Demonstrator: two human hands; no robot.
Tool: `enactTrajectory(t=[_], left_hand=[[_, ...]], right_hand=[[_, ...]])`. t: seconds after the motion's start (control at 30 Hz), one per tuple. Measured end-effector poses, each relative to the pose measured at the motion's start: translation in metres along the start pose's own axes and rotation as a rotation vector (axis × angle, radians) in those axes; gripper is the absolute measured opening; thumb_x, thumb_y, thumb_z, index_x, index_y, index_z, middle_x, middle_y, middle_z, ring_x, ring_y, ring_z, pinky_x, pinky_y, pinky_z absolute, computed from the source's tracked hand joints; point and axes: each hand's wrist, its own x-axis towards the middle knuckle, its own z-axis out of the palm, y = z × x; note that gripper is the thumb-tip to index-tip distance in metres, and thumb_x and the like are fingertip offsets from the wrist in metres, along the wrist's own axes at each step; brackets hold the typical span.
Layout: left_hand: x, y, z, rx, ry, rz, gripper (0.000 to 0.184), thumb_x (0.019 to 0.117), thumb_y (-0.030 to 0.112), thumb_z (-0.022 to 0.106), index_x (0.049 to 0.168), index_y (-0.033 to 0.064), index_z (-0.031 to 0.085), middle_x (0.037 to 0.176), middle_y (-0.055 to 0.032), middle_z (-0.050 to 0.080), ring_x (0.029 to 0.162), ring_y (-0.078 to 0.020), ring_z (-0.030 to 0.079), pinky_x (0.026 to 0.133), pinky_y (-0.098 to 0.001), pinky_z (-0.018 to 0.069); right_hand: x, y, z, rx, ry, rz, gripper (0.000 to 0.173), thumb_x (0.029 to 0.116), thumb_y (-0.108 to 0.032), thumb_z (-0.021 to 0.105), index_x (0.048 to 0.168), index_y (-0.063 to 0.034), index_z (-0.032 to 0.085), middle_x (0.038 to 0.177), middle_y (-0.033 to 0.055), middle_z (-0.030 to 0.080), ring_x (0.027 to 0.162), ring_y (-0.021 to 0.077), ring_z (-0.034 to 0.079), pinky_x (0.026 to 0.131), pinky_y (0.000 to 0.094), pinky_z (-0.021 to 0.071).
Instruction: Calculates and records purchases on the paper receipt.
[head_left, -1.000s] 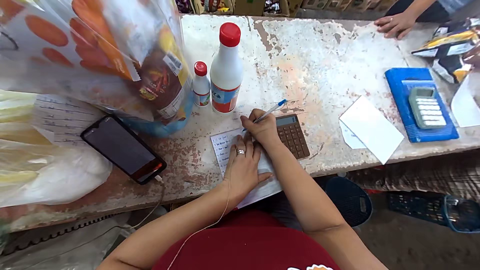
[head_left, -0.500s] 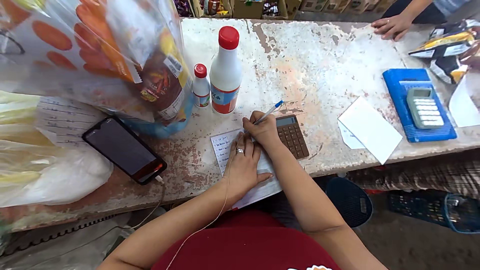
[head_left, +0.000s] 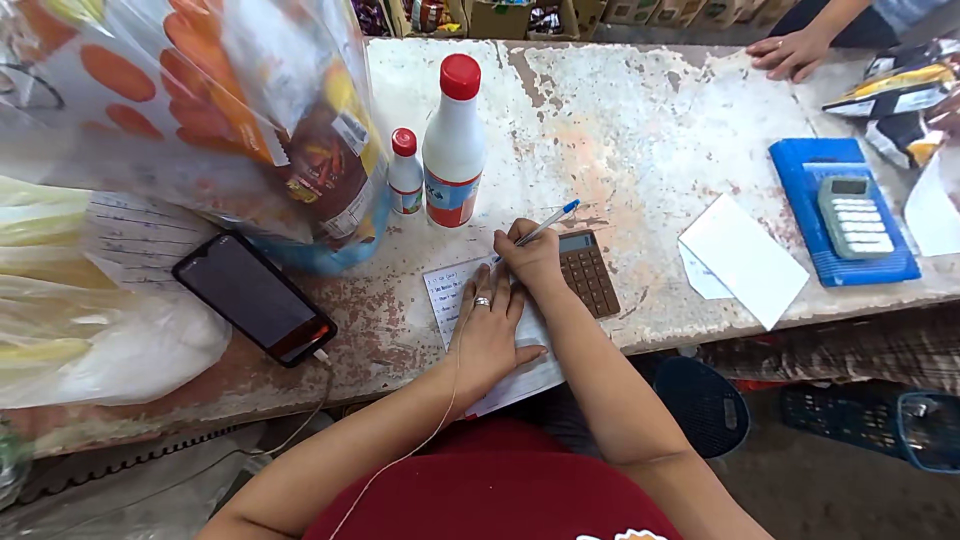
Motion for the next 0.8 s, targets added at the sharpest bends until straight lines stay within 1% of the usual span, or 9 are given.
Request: enactTrajectory(t=[0.1, 0.27, 0.33, 0.43, 0.6, 0.7, 0.8], left_hand=[[0.0001, -0.0003, 0.0005, 0.001, 0.005, 0.001, 0.105, 0.0897, 0.082, 0.039, 0.156, 0.0014, 0.038, 0.167, -0.0287, 0.018, 0.155, -0.0474, 0.014, 0.122, -0.063, 0.0187], [0.0007, 0.0004, 0.0007, -0.004, -0.011, -0.003, 0.105, 0.0895, 0.083, 0.038, 0.155, 0.001, 0.039, 0.166, -0.0298, 0.019, 0.155, -0.0487, 0.013, 0.122, -0.064, 0.0172], [0.0004, 0.0003, 0.0008, 0.005, -0.01, -0.005, 0.105, 0.0894, 0.083, 0.038, 0.155, 0.0009, 0.04, 0.166, -0.03, 0.019, 0.155, -0.0487, 0.014, 0.122, -0.0637, 0.0181], [0.0001, 0.0007, -0.0006, -0.009, -0.01, -0.01, 0.104, 0.0894, 0.082, 0.041, 0.154, 0.0008, 0.041, 0.165, -0.0304, 0.021, 0.155, -0.0478, 0.014, 0.123, -0.0627, 0.0177], [-0.0003, 0.0001, 0.0008, 0.005, 0.009, -0.002, 0.104, 0.0897, 0.082, 0.039, 0.154, 0.0008, 0.041, 0.165, -0.031, 0.021, 0.155, -0.0486, 0.016, 0.122, -0.0626, 0.0194], [-0.0005, -0.0003, 0.0017, -0.009, 0.02, 0.002, 0.104, 0.0891, 0.082, 0.04, 0.153, 0.0006, 0.042, 0.165, -0.0312, 0.021, 0.154, -0.0496, 0.017, 0.121, -0.0639, 0.0209], [0.0001, 0.0001, 0.0016, 0.001, 0.011, 0.003, 0.104, 0.0892, 0.083, 0.039, 0.154, 0.001, 0.042, 0.165, -0.0301, 0.021, 0.154, -0.0491, 0.016, 0.121, -0.0645, 0.0201]], right_hand=[[0.0028, 0.0012, -0.0029, -0.028, -0.069, 0.001, 0.033, 0.091, -0.01, 0.069, 0.063, -0.0106, 0.05, 0.054, -0.0079, 0.045, 0.049, -0.0016, 0.04, 0.049, 0.0192, 0.0341], [0.0011, 0.003, -0.0008, -0.054, -0.034, -0.026, 0.032, 0.0903, -0.01, 0.068, 0.063, -0.0107, 0.05, 0.054, -0.0077, 0.044, 0.048, -0.0012, 0.039, 0.048, 0.0199, 0.0331], [0.0009, 0.003, 0.0003, -0.068, -0.038, -0.02, 0.033, 0.0907, -0.01, 0.068, 0.063, -0.0111, 0.05, 0.054, -0.0074, 0.044, 0.048, -0.0001, 0.039, 0.048, 0.0211, 0.0331], [0.0016, 0.0023, -0.0005, -0.101, -0.057, -0.019, 0.033, 0.0903, -0.012, 0.068, 0.063, -0.011, 0.049, 0.054, -0.007, 0.044, 0.049, 0.0008, 0.04, 0.05, 0.0227, 0.0337], [0.0015, 0.0019, 0.0001, -0.098, -0.042, -0.013, 0.033, 0.0897, -0.01, 0.068, 0.063, -0.011, 0.049, 0.054, -0.007, 0.044, 0.049, 0.0008, 0.04, 0.05, 0.0226, 0.0332], [0.0008, -0.0008, 0.0005, -0.079, -0.027, 0.019, 0.031, 0.0907, -0.01, 0.068, 0.065, -0.0098, 0.052, 0.055, -0.0065, 0.046, 0.05, 0.0005, 0.042, 0.05, 0.0218, 0.0354], [0.0013, 0.0004, -0.0006, -0.113, -0.054, 0.006, 0.032, 0.09, -0.012, 0.067, 0.064, -0.011, 0.049, 0.055, -0.0066, 0.044, 0.05, 0.0018, 0.041, 0.051, 0.0239, 0.0348]])
